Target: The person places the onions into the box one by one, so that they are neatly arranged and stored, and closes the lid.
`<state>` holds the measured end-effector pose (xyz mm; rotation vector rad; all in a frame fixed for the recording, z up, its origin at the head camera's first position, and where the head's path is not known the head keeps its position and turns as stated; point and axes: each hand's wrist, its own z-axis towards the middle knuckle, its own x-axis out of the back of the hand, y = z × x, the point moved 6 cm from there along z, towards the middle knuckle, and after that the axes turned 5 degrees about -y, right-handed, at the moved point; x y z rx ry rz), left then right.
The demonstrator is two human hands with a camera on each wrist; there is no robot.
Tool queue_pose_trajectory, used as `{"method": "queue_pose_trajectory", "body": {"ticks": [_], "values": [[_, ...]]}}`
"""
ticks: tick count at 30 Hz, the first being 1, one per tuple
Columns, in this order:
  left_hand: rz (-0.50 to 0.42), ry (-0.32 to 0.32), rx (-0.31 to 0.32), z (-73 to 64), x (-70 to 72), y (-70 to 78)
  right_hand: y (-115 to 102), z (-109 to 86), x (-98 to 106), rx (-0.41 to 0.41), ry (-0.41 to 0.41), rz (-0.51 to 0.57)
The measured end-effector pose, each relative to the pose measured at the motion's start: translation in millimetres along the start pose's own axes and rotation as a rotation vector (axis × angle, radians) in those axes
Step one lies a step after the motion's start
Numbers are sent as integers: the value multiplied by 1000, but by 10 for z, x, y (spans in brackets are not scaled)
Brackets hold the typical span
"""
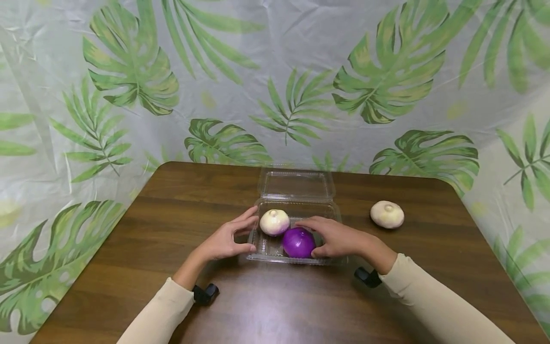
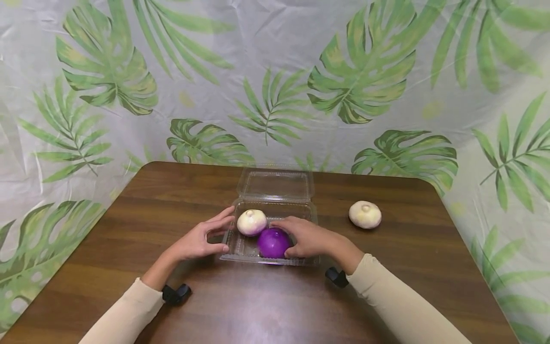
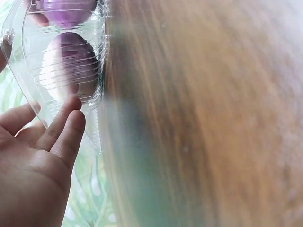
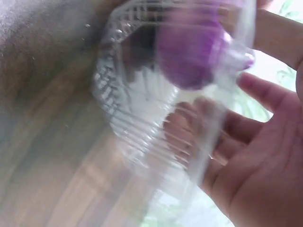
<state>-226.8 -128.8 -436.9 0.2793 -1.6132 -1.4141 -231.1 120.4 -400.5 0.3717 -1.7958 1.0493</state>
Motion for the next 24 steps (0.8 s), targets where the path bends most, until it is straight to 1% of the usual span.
{"method": "queue_pose_trajectory", "body": {"ticks": [4,8,12,14,17,21,24], "values": [[-5,3,3,-6,-1,3,17,-84,113,-59,19,9],[-4,5,10,-8,-4,6,26,-257,273,-72,64,-2],[0,4,27,-7,-7,-5,63,-552,438,-77,151,-6],[-1,3,32,-5,-7,-6,106,-727,511,-94,198,-15],[-6,0,33,0,-6,4,209,-996,586,-137,247,1],[-14,1,24,-1,-1,3,424,-1319,585,-216,283,71],[-19,0,19,0,1,-12,587,-1507,541,-277,302,99]]}}
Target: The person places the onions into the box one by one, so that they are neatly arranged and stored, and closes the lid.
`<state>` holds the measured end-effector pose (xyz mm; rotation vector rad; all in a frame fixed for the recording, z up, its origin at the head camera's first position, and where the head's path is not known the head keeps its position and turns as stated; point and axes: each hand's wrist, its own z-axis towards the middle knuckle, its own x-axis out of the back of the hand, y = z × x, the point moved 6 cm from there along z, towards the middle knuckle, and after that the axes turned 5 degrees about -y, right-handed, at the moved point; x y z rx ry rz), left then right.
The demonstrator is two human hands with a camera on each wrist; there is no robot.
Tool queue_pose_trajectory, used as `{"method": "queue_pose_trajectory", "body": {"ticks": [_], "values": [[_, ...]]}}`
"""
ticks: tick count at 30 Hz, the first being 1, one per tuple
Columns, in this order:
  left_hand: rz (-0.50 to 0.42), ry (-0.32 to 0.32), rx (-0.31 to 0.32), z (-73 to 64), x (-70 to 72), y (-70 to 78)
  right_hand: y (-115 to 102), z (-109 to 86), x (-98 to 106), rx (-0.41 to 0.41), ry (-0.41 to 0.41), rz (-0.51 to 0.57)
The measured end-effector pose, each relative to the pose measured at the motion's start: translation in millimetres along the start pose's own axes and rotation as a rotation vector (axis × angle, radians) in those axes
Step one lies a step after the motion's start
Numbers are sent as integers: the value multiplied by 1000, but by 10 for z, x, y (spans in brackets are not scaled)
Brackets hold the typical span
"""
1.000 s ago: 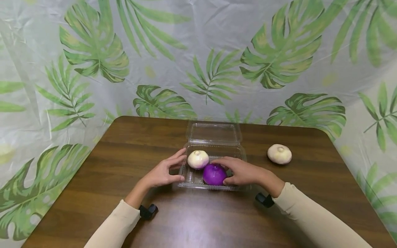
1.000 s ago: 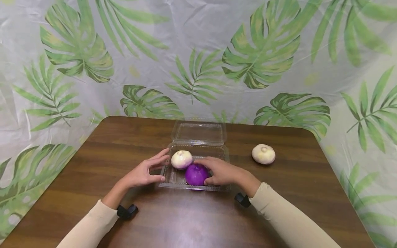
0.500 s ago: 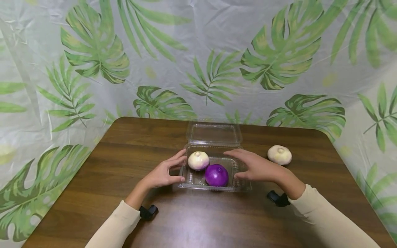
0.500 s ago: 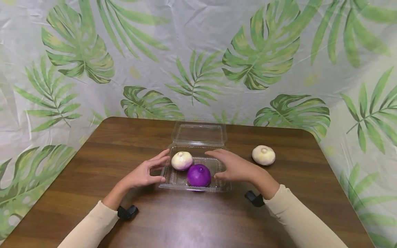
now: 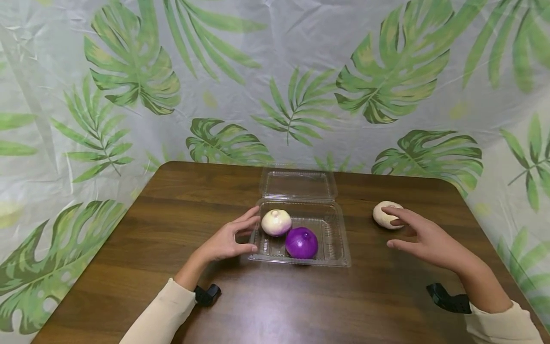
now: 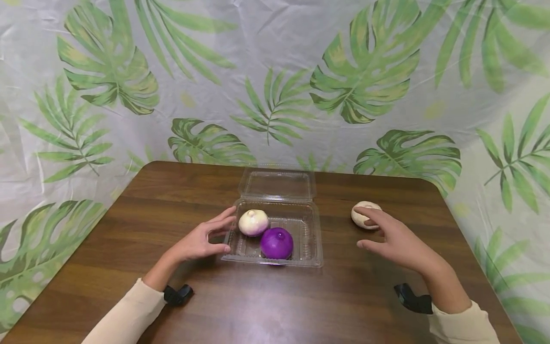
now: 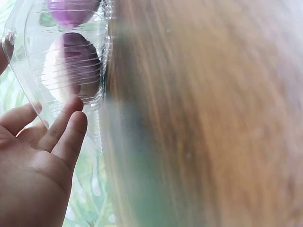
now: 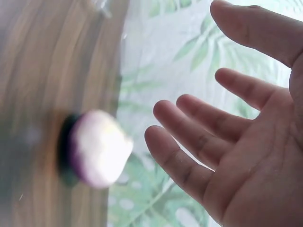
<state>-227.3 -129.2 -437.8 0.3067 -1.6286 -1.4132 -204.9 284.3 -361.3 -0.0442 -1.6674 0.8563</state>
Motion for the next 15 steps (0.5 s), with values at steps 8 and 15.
{"method": "queue_pose_trajectory", "body": {"ticks": [8,15], "values": [[5,-3,16,-5,-3,-17,261,-204,67,-98,13,-8],[8,-9,9,6,-3,0,262,-220,-15,-80,-22,5]]}}
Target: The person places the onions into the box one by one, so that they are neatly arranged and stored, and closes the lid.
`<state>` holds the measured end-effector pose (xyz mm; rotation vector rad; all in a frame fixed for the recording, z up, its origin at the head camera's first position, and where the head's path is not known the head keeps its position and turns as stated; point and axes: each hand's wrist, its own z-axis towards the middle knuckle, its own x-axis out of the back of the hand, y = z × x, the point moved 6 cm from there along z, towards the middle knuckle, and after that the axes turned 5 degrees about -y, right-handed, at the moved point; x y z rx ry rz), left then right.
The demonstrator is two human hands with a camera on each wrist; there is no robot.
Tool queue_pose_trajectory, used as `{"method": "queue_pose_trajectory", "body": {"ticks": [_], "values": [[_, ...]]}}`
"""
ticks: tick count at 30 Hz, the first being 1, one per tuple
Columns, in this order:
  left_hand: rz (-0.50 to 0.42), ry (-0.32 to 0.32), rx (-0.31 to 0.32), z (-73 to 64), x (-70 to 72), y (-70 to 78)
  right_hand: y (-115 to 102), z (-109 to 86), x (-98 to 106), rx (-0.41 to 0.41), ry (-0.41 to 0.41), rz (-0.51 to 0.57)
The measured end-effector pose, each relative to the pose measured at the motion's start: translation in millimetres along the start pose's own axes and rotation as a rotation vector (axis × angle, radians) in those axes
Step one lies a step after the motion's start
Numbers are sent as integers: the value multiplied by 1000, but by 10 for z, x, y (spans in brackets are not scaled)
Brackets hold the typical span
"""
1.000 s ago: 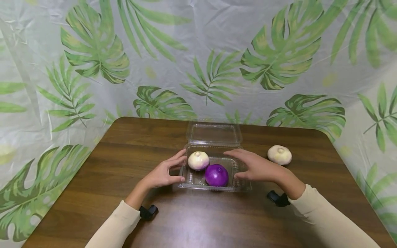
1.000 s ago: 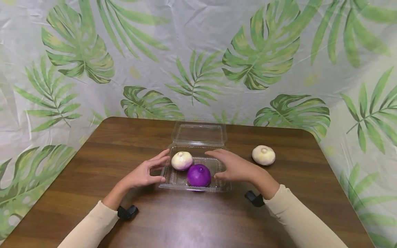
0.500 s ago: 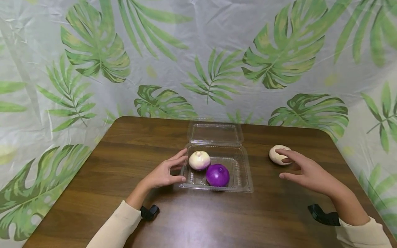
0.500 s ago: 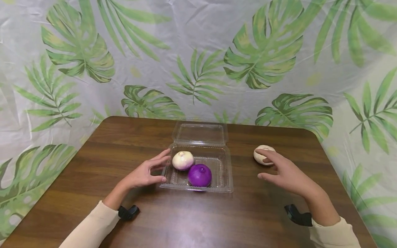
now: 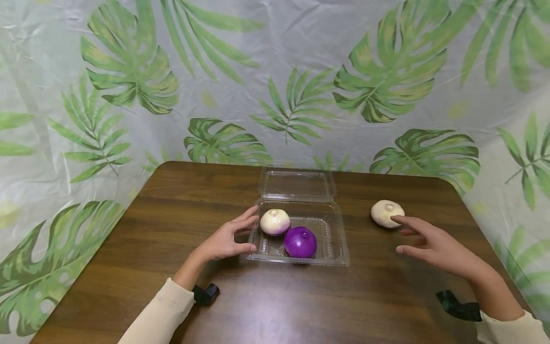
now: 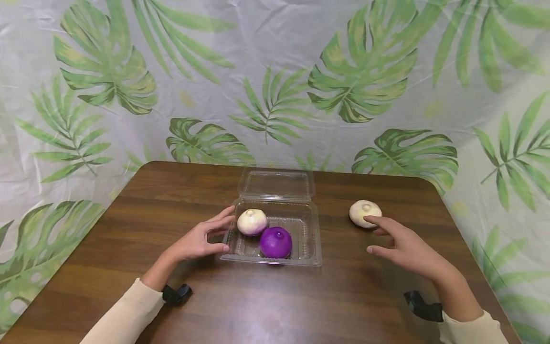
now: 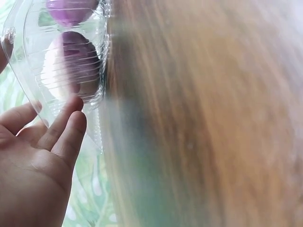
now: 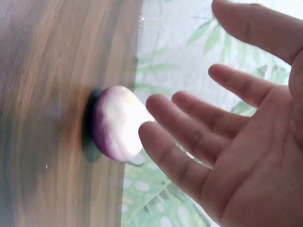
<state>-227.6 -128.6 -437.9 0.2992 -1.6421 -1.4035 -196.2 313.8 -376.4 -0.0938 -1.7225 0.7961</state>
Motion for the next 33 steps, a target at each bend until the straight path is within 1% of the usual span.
{"method": "queue_pose_trajectory", "body": {"ticks": [3,6,10,15,21,27,29,33], "values": [[5,-2,10,5,-1,-16,-17,17,-43,19,-18,10],[9,-6,5,4,-6,-24,-22,25,-65,27,-20,20],[4,-3,-7,-3,-6,-27,-18,33,-88,27,-24,32],[1,-1,-7,2,-5,-32,-5,33,-117,25,-30,48],[-1,-4,-3,2,-4,-27,-23,49,-154,38,-62,74],[-17,4,4,-8,5,-24,-69,104,-140,55,-91,97],[-21,8,-5,-7,7,-16,-83,114,-129,60,-95,107],[-24,15,-30,-4,3,1,-106,116,-89,82,-70,106]]}}
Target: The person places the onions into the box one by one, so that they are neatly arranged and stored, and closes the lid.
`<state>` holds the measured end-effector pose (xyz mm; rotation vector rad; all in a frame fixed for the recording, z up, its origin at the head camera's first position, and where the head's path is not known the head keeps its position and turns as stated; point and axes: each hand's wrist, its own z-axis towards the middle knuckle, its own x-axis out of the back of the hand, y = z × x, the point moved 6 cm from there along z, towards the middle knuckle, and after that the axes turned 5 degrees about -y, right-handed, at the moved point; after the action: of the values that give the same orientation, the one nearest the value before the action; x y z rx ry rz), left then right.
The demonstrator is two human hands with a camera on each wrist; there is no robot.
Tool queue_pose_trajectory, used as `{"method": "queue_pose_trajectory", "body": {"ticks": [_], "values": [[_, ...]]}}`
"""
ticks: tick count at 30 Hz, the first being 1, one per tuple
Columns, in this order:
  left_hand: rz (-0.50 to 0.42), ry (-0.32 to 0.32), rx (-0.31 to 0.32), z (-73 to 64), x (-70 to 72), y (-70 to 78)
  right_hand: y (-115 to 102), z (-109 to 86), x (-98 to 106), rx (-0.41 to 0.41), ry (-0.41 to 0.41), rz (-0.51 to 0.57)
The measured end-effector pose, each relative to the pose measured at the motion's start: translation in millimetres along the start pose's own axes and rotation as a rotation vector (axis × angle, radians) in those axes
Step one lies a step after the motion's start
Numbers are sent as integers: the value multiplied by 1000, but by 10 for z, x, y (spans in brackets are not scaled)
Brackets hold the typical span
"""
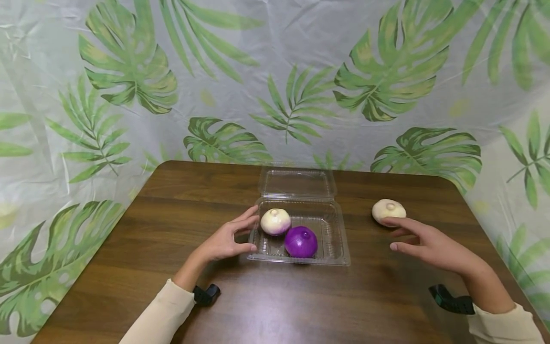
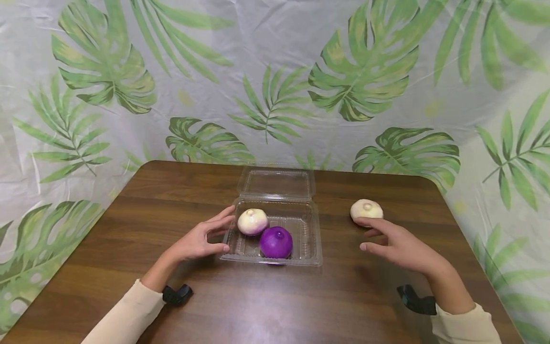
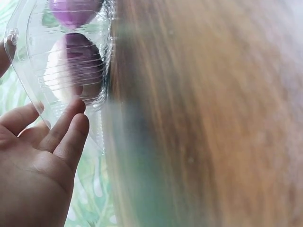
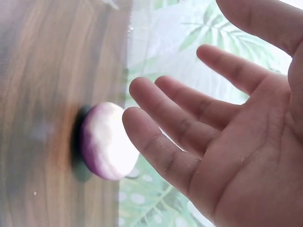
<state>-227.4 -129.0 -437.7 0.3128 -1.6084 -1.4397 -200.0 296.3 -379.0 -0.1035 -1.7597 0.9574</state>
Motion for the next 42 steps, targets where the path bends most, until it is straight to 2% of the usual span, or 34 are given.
{"method": "queue_pose_trajectory", "body": {"ticks": [6,16,24,29,32,37,42], "values": [[4,2,6,-13,-9,6,17,-14,64,31,41,-15],[1,-7,8,15,11,4,117,-49,207,-36,96,-82],[13,-2,14,1,0,-3,264,37,265,-36,225,-292],[14,-1,4,14,5,1,392,117,328,-73,268,-287],[13,-2,3,16,7,-5,468,194,344,-104,255,-292],[23,-1,1,19,10,-13,580,335,318,-162,176,-276],[22,-7,-2,23,5,-5,634,420,276,-175,130,-257]]}}
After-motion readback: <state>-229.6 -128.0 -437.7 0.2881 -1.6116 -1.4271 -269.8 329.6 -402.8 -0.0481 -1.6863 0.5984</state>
